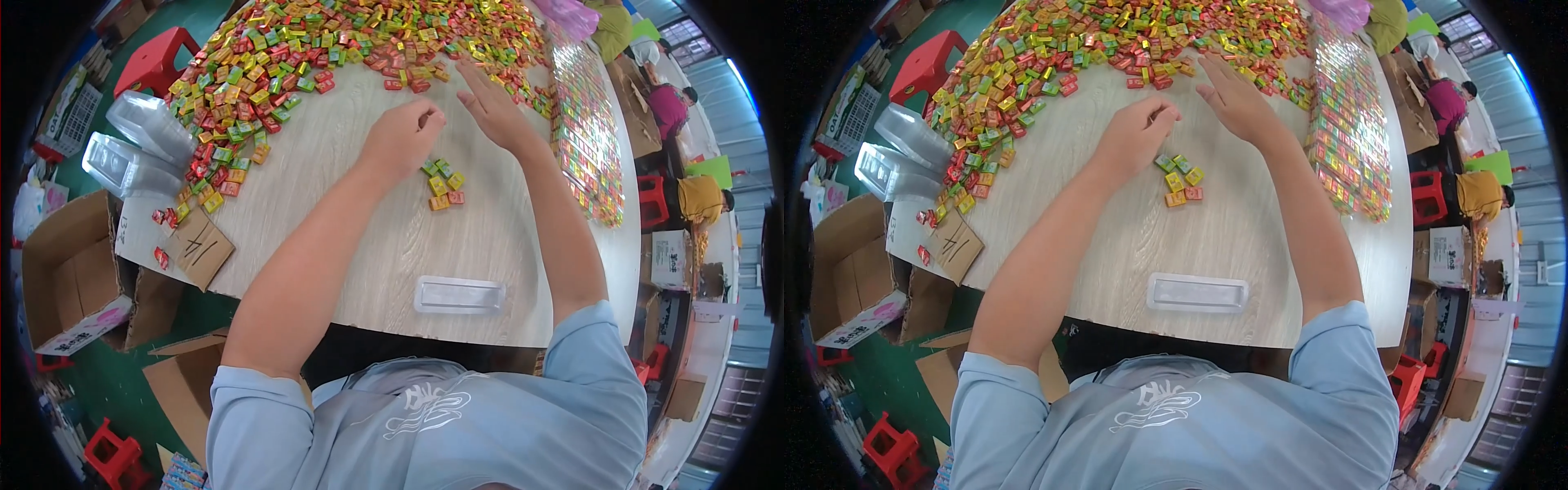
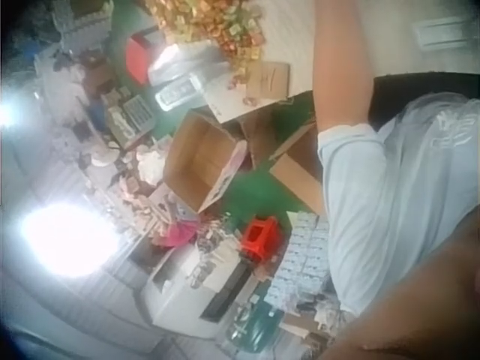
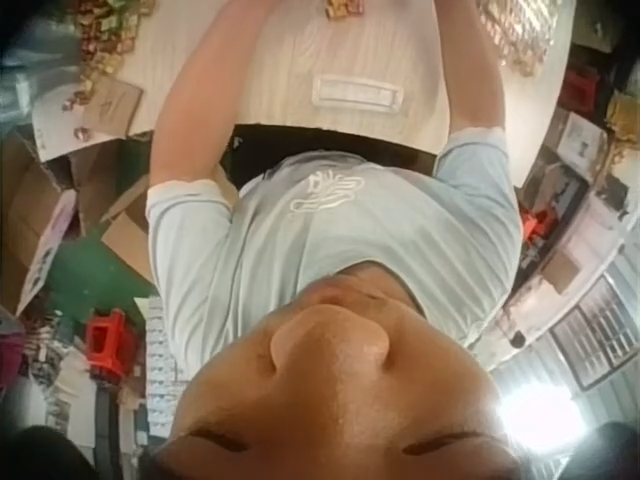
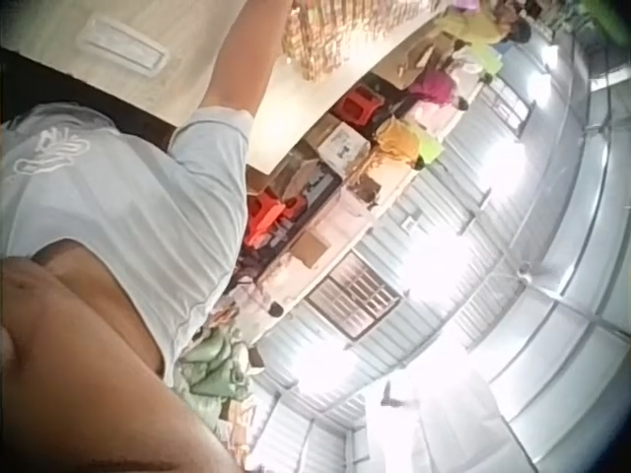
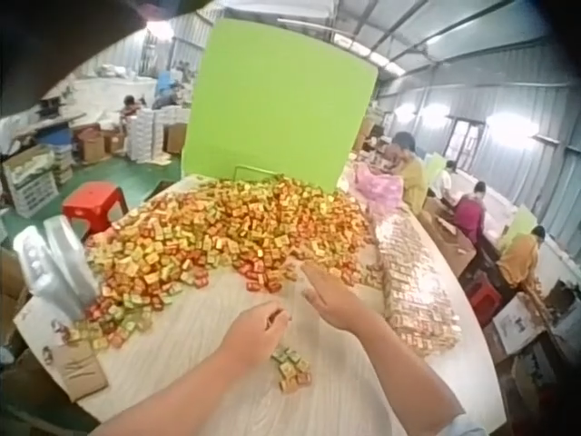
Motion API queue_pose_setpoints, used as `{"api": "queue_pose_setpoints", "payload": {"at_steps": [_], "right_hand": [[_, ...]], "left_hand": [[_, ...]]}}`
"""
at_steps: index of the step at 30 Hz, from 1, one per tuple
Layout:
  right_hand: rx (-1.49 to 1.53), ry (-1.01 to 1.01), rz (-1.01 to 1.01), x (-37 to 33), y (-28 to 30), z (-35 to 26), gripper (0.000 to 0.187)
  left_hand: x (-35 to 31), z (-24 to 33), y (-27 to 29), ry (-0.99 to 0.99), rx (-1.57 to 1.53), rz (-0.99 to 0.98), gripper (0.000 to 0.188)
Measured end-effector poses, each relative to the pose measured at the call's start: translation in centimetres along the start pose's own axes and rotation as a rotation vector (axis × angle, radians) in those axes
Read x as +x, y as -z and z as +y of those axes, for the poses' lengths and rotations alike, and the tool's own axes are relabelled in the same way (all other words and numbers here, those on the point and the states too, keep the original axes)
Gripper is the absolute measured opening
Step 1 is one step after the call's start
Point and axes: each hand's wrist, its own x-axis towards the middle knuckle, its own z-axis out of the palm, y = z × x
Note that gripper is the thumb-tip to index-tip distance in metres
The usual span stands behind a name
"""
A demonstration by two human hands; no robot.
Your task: Sort small colorful toy blocks or packaged items into rows and stack them or place them in containers.
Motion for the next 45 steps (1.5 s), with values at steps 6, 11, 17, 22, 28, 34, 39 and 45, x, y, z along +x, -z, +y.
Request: {"api": "queue_pose_setpoints", "payload": {"at_steps": [6, 11, 17, 22, 28, 34, 39, 45], "right_hand": [[-0.063, -0.022, -0.038, 0.6, -1.7, -0.3, 0.058], [-0.129, 0.066, -0.045, -0.3, -1.6, -0.7, 0.055], [-0.069, 0.058, -0.05, -4.1, 0.6, -2.4, 0.035], [0.014, -0.035, -0.099, -8.1, 2.7, -4.5, 0.025], [0.265, -0.132, -0.078, -10.2, 2.7, -6.7, 0.018], [0.303, -0.23, -0.055, -10.7, 1.5, -7.6, 0.015], [0.244, -0.192, -0.052, -10.9, 1.2, -7.2, 0.02], [0.214, -0.095, -0.027, -11.2, 1.2, -6.8, 0.023]], "left_hand": [[-0.2, -0.3, 0.0, -0.006, 0.038, 0.007, 0.025], [-0.1, -0.3, -0.2, -0.027, 0.029, 0.011, 0.026], [0.1, -0.4, -0.1, -0.019, 0.075, 0.004, 0.026], [0.1, -0.5, 0.2, -0.026, 0.104, -0.068, 0.026], [-0.5, -0.3, 1.8, -0.248, 0.411, -0.274, 0.028], [-1.2, 1.2, 2.7, -0.18, 0.405, -0.382, 0.029], [-1.1, 1.2, 2.6, -0.202, 0.421, -0.4, 0.028], [-1.3, 1.6, 2.2, -0.19, 0.443, -0.433, 0.029]]}}
